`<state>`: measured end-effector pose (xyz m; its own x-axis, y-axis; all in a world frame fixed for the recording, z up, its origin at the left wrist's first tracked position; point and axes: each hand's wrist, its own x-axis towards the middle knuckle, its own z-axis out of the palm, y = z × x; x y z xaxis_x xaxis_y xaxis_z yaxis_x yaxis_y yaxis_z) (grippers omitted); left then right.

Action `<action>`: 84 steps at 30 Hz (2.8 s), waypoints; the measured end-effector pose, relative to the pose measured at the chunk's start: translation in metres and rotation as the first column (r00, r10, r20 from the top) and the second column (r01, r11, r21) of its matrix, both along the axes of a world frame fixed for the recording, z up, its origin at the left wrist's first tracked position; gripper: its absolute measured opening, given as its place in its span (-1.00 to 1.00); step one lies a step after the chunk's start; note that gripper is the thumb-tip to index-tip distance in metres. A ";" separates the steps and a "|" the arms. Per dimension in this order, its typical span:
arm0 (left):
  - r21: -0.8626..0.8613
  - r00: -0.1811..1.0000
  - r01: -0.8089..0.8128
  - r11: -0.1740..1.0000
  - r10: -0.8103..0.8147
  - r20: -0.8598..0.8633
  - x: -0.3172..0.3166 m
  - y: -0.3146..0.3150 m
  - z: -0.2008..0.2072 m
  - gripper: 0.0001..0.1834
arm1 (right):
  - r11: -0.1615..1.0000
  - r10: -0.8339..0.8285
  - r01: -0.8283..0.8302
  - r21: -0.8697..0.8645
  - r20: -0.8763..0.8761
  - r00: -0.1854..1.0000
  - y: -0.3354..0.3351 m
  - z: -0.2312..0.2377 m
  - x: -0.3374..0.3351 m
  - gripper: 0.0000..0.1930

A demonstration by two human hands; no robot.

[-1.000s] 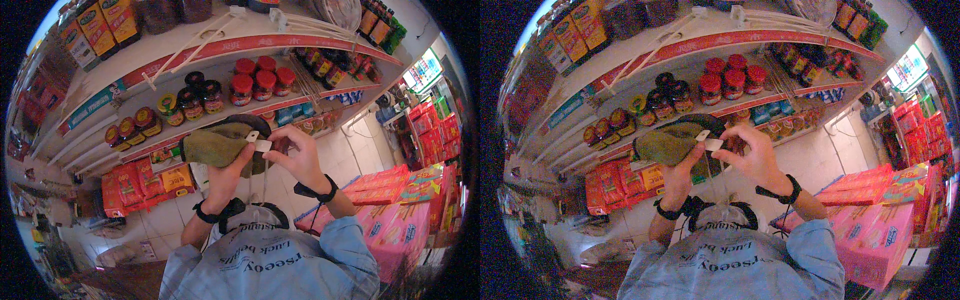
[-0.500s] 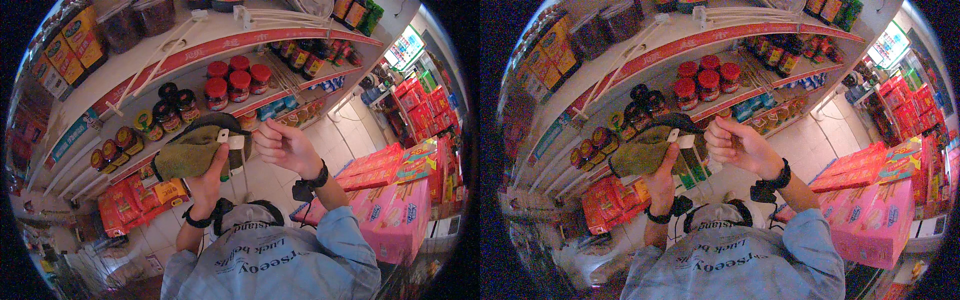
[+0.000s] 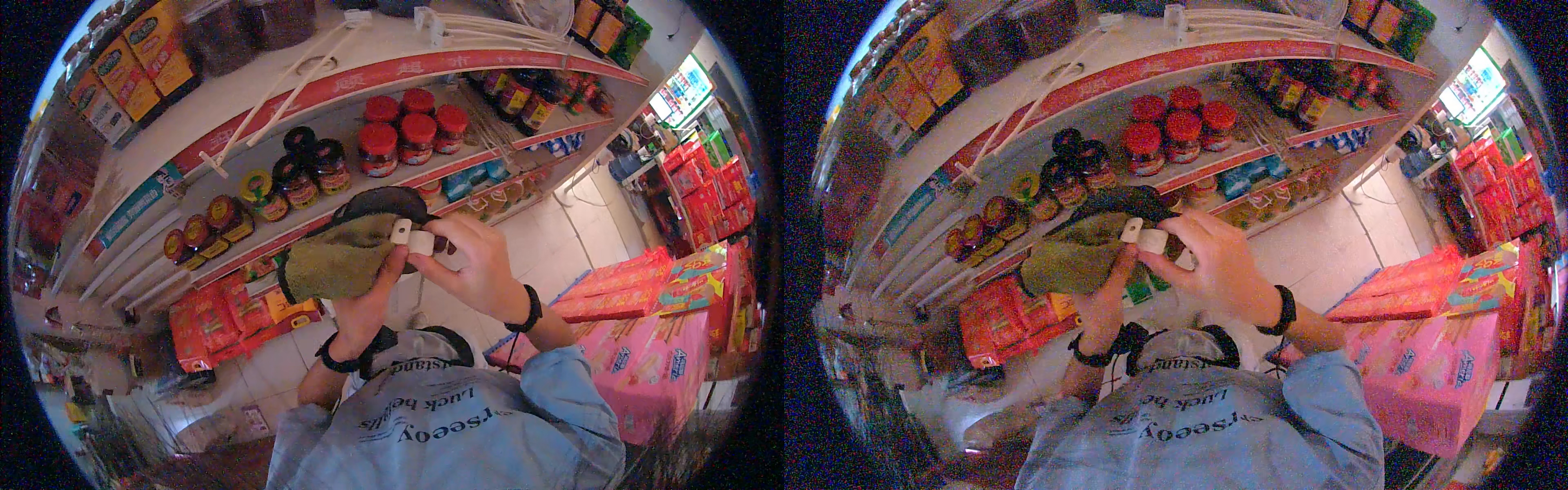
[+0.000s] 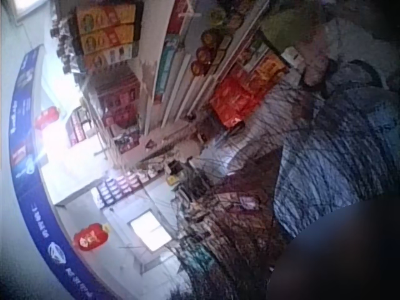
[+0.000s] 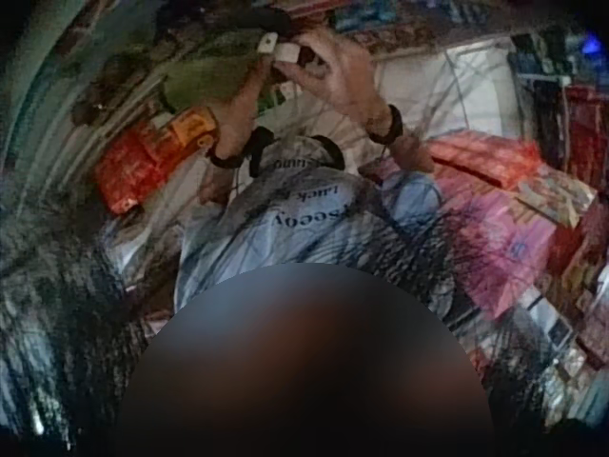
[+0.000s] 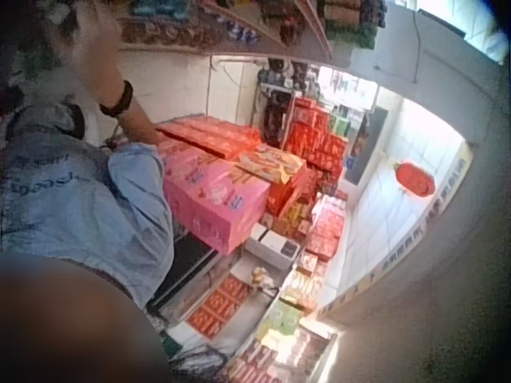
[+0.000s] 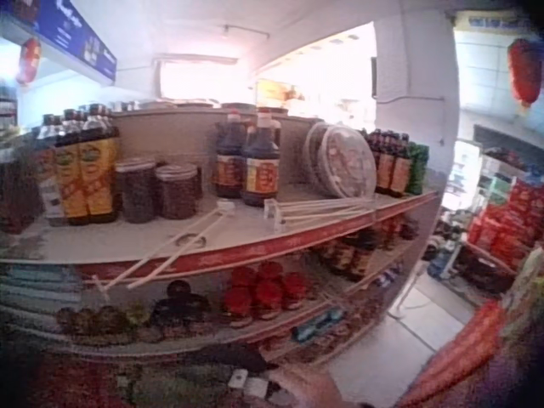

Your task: The person repeatedly assembles and disassembles a small white plastic clip with two white rods, using a green cloth to hold the components. The person repeatedly inserts and removes the rods from the clip, handling the parts one at a time.

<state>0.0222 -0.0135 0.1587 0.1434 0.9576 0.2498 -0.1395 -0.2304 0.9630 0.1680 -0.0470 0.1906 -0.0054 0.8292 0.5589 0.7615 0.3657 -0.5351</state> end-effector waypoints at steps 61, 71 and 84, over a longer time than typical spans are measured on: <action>-0.344 0.883 0.224 0.912 -0.040 0.468 -0.010 -0.008 -0.039 -0.66 | 1.000 0.007 -0.006 0.010 -0.114 0.993 0.012 -0.027 -0.016 -0.68; -0.345 0.909 0.199 0.917 -0.040 0.416 -0.009 -0.001 -0.036 -0.68 | 1.000 -0.005 0.006 0.006 -0.114 0.993 0.020 -0.035 -0.008 -0.66; -0.394 0.855 0.323 0.860 -0.087 0.511 -0.016 -0.029 -0.022 -0.70 | 0.989 -0.097 0.047 -0.140 -0.383 0.919 0.032 -0.043 0.042 -0.67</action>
